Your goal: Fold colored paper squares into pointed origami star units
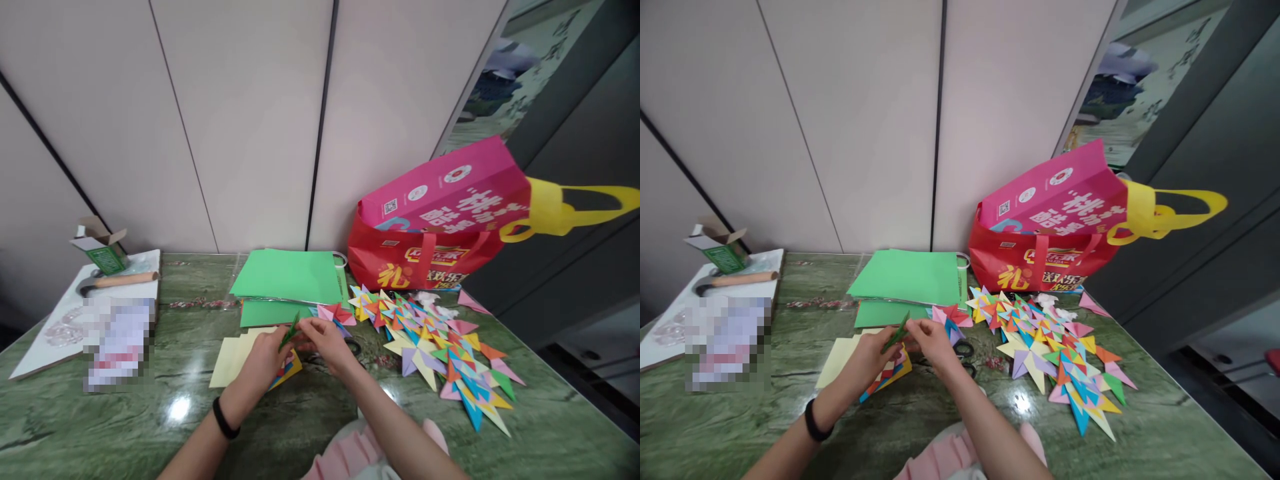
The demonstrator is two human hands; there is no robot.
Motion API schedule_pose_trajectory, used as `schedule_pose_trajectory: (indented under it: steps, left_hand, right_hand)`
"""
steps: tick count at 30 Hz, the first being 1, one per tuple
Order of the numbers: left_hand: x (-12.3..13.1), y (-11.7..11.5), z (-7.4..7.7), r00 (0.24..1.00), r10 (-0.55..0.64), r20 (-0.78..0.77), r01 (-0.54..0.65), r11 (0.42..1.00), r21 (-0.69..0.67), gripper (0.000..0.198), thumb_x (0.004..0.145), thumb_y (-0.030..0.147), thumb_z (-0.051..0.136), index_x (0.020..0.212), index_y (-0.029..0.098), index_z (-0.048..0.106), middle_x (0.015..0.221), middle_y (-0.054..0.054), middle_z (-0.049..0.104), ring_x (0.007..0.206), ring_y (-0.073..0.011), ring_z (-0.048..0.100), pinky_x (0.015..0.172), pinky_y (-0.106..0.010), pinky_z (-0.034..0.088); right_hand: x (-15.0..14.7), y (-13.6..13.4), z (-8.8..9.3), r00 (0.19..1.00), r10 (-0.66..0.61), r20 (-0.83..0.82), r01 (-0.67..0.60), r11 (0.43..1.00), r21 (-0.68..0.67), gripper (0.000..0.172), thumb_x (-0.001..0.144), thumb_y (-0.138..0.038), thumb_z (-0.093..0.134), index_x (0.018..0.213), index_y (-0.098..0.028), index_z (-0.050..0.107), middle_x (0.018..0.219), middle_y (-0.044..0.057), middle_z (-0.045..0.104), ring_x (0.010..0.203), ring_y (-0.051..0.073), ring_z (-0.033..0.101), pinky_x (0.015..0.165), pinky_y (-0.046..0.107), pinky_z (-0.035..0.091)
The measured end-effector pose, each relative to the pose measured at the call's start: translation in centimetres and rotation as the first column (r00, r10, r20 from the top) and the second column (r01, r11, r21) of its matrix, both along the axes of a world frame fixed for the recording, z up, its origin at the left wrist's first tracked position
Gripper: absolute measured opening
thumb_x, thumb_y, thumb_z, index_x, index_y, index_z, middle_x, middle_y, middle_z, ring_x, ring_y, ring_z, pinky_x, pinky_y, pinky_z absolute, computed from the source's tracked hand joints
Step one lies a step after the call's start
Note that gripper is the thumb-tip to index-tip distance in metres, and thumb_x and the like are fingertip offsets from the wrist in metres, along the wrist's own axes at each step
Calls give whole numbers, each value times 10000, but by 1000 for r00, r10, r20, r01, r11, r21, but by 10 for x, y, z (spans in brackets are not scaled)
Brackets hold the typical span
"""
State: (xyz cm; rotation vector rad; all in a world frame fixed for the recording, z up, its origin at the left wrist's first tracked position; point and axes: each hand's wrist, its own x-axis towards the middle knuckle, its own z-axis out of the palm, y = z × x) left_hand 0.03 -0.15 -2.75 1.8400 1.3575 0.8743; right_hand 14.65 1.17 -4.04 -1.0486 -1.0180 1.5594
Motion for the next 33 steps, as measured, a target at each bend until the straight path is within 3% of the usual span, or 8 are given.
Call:
schedule_pose_trajectory:
  steps: [3, 6, 8, 11, 13, 19, 28, 33]
  left_hand:
    - [0, -1, 8, 999, -43, -21, 43, 999, 20, 269, 644, 118, 611, 884, 231, 657, 672, -11, 688, 621, -192, 613, 569, -232, 386]
    - [0, -1, 15, 995, -97, 13, 97, 995, -20, 235, 586, 169, 688, 816, 202, 655, 645, 15, 655, 612, -178, 572, 550, -223, 371]
    - [-1, 1, 17, 994, -54, 92, 61, 995, -76, 166, 621, 260, 682, 753, 172, 631, 564, 30, 596, 551, -159, 535, 500, -217, 352]
    - [-3, 5, 15, 973, 80, 217, -46, 987, -154, 240, 685, 382, 624, 741, 152, 583, 463, 53, 490, 457, -134, 478, 433, -212, 305]
    - [-4, 7, 13, 950, 135, 282, -80, 977, -198, 295, 672, 404, 634, 793, 144, 570, 491, 47, 507, 471, -133, 489, 441, -213, 315]
    - [-8, 3, 22, 869, 84, 488, 75, 952, -297, 638, 705, 357, 624, 1271, 171, 395, 541, 85, 491, 471, -85, 455, 462, -180, 315]
    - [-9, 4, 23, 854, 158, 496, 44, 928, -370, 453, 662, 397, 658, 1018, 148, 535, 602, 40, 565, 478, -82, 478, 451, -180, 327]
    - [-9, 2, 30, 824, 162, 543, 29, 945, -326, 656, 609, 287, 697, 1207, 177, 451, 674, 41, 567, 554, -95, 522, 487, -177, 377]
  right_hand:
    - [0, 0, -1, 1000, 15, 22, -16, 999, 29, 307, 601, -483, 701, 646, -183, 651, 620, -10, 620, 569, 146, 571, 567, 284, 487]
    - [2, 0, -2, 998, -3, 64, -1, 998, 69, 192, 586, -329, 723, 685, -175, 667, 620, -17, 623, 555, 123, 550, 557, 248, 458]
    - [3, 0, -3, 997, 19, 81, -27, 994, 106, 179, 572, -220, 703, 744, -175, 677, 656, -12, 638, 587, 125, 562, 573, 242, 453]
    - [4, 0, -5, 990, 55, 130, -82, 973, 214, 260, 555, -107, 633, 796, -188, 684, 807, 8, 660, 685, 138, 589, 631, 254, 464]
    - [4, -1, -6, 984, 52, 169, -99, 954, 283, 315, 550, -70, 583, 820, -194, 687, 920, 23, 651, 736, 141, 594, 646, 252, 469]
    - [3, -4, -3, 958, 8, 286, -123, 913, 388, 353, 577, -86, 601, 905, -203, 662, 1007, 45, 616, 776, 144, 566, 590, 222, 465]
    - [2, -6, -2, 919, -72, 388, -131, 873, 471, 234, 657, -147, 637, 884, -199, 645, 971, 55, 574, 819, 158, 565, 634, 248, 484]
    - [0, -7, 2, 922, -151, 355, -59, 854, 517, 129, 728, -185, 579, 838, -190, 646, 958, 80, 623, 867, 194, 591, 673, 290, 498]
